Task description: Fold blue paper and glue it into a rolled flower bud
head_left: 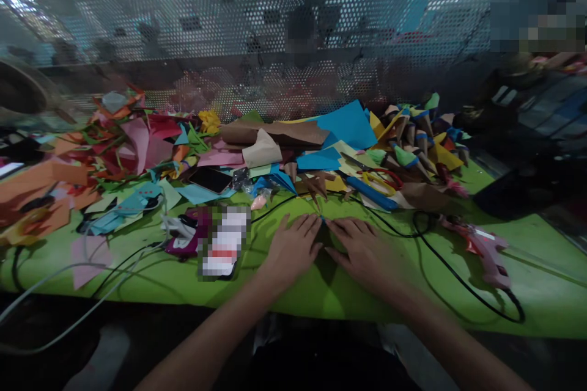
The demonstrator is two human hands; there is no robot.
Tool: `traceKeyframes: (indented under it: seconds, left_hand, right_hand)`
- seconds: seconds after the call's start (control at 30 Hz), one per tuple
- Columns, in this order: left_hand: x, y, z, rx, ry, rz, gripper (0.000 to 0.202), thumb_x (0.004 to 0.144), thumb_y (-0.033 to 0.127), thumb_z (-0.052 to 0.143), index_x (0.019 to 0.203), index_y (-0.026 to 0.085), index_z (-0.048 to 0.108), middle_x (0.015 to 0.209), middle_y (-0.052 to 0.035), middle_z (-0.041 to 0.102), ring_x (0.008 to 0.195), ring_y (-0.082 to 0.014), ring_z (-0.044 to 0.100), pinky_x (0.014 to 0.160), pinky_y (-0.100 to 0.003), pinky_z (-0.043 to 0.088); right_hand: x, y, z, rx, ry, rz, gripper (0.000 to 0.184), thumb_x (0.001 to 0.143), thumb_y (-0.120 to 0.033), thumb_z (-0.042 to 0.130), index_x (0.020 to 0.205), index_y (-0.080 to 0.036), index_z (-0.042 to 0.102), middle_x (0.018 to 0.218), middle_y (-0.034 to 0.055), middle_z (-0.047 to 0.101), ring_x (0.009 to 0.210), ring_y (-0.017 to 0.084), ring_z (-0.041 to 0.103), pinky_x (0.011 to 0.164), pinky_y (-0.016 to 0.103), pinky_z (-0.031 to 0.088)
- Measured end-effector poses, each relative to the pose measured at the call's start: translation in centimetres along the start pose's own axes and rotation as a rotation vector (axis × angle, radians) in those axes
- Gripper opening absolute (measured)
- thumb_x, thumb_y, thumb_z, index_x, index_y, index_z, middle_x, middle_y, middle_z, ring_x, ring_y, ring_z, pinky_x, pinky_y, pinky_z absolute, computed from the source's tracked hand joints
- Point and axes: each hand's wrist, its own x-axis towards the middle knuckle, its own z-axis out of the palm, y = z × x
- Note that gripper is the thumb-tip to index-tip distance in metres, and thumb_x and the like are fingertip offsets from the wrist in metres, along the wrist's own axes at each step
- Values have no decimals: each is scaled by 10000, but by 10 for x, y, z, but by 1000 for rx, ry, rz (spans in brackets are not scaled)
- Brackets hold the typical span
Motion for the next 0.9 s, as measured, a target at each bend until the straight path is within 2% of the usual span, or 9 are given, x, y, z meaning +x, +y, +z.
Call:
traceKeyframes:
  seconds: [0.13, 0.33, 0.5, 0.7, 0.9]
  left_hand:
    - [6, 0, -2, -14, -10, -17, 435, 1011, 344, 383, 1402, 187, 491, 1443, -66, 549, 1314, -230, 518, 1154, -530, 300]
    - [-4, 1, 5, -11, 31, -1, 471, 1003, 364, 400, 1438, 190, 450, 1498, -71, 480, 1371, -237, 456, 1159, -517, 300]
    - [6, -1, 4, -2, 10, -20, 431, 1011, 311, 382, 1415, 195, 480, 1458, -64, 532, 1327, -226, 505, 1170, -537, 282]
    - [-6, 4, 7, -9, 23, -15, 471, 1003, 351, 397, 1439, 179, 450, 1503, -70, 473, 1373, -234, 452, 1161, -527, 303]
    - [3, 3, 3, -10, -6, -44, 444, 1010, 320, 380, 1424, 184, 468, 1472, -71, 514, 1347, -232, 484, 1160, -534, 298]
  right_hand:
    - [5, 5, -1, -1, 4, 16, 421, 945, -351, 560, 1322, -165, 592, 1222, 113, 646, 1156, 292, 538, 948, 430, 424]
    - [0, 4, -2, 4, -10, -25, 467, 931, -380, 585, 1356, -186, 562, 1217, 116, 633, 1156, 299, 531, 947, 445, 430]
    - [9, 8, -3, -19, -5, -15, 400, 939, -331, 571, 1310, -183, 598, 1183, 113, 638, 1141, 299, 533, 945, 435, 439]
    - [1, 4, -2, -10, -1, -55, 448, 920, -354, 604, 1333, -182, 575, 1185, 109, 637, 1123, 297, 539, 930, 439, 434]
    - [8, 8, -1, -37, 17, -41, 402, 939, -334, 557, 1309, -179, 593, 1131, 107, 652, 1081, 294, 546, 902, 439, 433]
